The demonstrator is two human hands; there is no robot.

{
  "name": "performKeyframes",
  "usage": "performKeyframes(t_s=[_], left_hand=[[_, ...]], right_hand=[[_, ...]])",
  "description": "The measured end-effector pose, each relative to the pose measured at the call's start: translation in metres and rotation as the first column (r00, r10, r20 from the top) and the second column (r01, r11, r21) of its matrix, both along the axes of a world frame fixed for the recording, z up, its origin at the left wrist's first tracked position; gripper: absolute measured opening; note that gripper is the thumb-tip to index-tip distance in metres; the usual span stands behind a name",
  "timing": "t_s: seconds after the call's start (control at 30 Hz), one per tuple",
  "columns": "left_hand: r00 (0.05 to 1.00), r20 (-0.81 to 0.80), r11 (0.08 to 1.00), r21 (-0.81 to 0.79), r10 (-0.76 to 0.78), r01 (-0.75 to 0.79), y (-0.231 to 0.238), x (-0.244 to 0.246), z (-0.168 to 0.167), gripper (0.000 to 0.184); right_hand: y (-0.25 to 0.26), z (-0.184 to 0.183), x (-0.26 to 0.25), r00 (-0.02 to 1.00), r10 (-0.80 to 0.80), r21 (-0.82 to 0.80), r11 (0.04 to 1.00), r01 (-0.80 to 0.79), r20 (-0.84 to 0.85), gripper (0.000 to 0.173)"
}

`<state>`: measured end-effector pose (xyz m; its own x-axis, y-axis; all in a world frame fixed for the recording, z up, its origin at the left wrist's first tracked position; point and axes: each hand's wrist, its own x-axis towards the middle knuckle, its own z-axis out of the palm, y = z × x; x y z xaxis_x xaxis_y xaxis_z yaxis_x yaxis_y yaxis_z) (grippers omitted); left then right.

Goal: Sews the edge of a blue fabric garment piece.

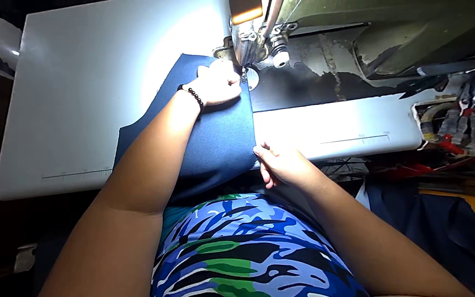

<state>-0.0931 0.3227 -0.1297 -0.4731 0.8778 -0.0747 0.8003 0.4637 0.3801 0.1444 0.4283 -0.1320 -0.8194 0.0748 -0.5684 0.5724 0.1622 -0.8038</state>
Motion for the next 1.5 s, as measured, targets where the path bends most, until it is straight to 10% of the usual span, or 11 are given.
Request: performKeyframes(t_s=[0.17,0.43,0.67,1.3,1.5], left_hand=[[0.789,-0.191,0.811,0.105,0.584,-0.575,-0.025,0.006,0.035,0.035],[0.933,0.174,0.889,0.288,0.316,-0.355,-0.026,0.101,-0.011,0.046],[0.956,-0.184,0.967,0.154,0.23,-0.203,-0.029,0.102,-0.031,0.054],[0.984,-0.18,0.998,-0.056,0.017,-0.027,-0.044,0.114,-0.029,0.075],[0.985,-0.164,0.998,-0.031,0.046,-0.052,-0.057,0.143,-0.033,0.067]], right_hand=[[0.001,-0.002,0.0,1.0,0.012,-0.006,1.0,-0.012,-0.002,0.026],[-0.002,-0.001,0.002,1.0,-0.015,0.019,1.0,0.015,-0.001,0.028],[-0.004,-0.002,0.003,1.0,-0.009,0.068,0.998,0.01,-0.026,0.028],[0.008,-0.005,0.02,0.995,0.003,0.132,0.991,0.01,-0.097,0.031],[0.02,-0.029,0.045,0.72,0.25,0.598,0.753,0.277,-0.648,0.023]])
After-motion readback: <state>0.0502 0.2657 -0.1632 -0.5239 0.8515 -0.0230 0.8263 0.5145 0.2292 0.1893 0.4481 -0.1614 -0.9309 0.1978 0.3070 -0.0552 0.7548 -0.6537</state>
